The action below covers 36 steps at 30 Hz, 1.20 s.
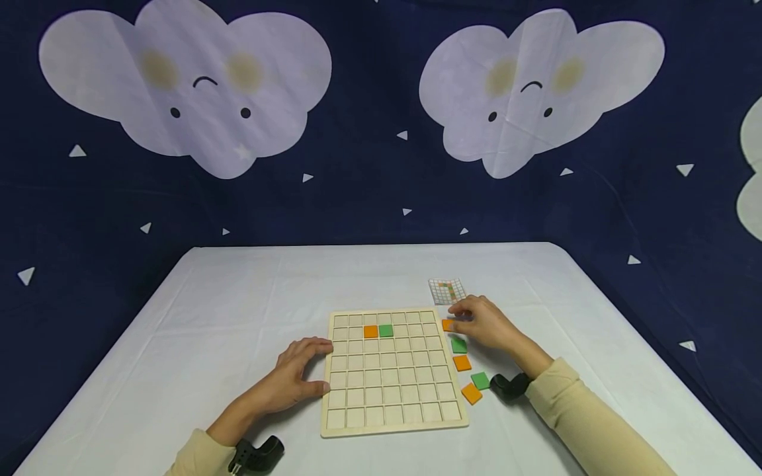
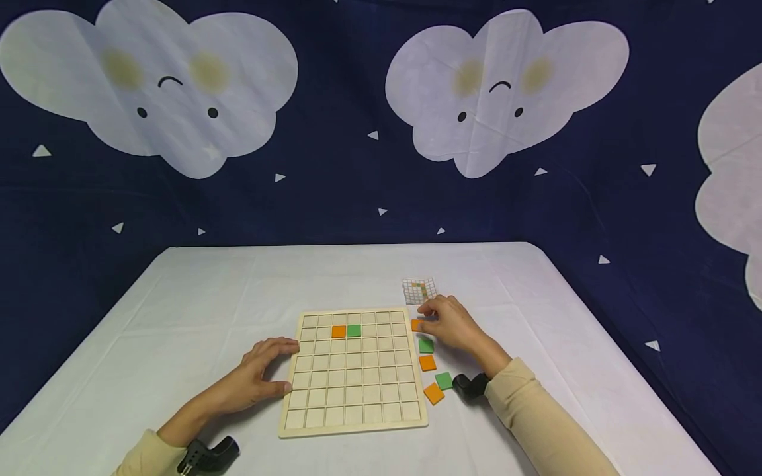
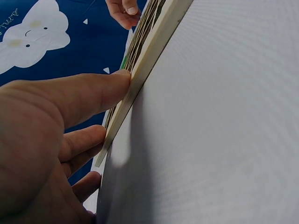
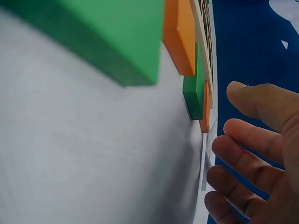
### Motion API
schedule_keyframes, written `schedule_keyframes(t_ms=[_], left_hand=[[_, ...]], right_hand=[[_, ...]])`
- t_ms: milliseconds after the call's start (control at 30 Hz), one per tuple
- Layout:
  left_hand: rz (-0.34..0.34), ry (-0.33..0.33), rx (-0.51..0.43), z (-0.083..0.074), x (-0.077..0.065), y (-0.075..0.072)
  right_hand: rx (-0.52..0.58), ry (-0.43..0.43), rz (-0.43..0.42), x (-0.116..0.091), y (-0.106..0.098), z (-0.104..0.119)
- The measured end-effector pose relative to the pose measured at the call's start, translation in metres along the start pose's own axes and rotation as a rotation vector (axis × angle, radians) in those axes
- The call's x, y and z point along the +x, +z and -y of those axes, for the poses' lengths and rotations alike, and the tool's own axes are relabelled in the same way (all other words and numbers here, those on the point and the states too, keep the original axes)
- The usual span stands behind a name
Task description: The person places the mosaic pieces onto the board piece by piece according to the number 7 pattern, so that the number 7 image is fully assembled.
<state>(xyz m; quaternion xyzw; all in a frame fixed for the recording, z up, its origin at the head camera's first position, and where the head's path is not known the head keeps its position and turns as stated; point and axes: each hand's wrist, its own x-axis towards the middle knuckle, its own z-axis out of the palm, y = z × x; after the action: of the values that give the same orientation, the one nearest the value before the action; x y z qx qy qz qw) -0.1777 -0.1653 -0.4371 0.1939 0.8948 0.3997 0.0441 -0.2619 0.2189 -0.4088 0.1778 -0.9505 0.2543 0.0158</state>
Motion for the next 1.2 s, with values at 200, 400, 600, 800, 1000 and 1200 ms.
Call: schedule_keyframes(t_ms=[200,400,600,800,1000,1200], left_hand=[[0.0,-0.005,0.003,0.0009,0.0,0.0011],[0.001,-0.008,-0.005,0.0,-0.0006,0.0008],[0.003,-0.014,-0.013,-0.001,-0.0011,0.0002],[0.009,-0.024,-0.012,-0.001,-0.0007,0.0008],[0.005,-0.008,-0.005,-0.0009,0.0,-0.0001],[-0.003,0.018,0.006,-0.0003,0.0004,-0.0008]], right_hand=[[-0.008,0.033,0.04,0.0013,0.0014,-0.0041],[-0.004,0.061,0.058,0.0019,0.0035,-0.0058],[-0.005,0.06,0.055,0.0013,0.0048,-0.0064],[-0.02,0.026,0.053,0.0005,0.0046,-0.0078],[-0.026,0.009,0.054,-0.0001,0.0044,-0.0088],[-0.029,-0.003,0.052,0.0006,0.0047,-0.0098]])
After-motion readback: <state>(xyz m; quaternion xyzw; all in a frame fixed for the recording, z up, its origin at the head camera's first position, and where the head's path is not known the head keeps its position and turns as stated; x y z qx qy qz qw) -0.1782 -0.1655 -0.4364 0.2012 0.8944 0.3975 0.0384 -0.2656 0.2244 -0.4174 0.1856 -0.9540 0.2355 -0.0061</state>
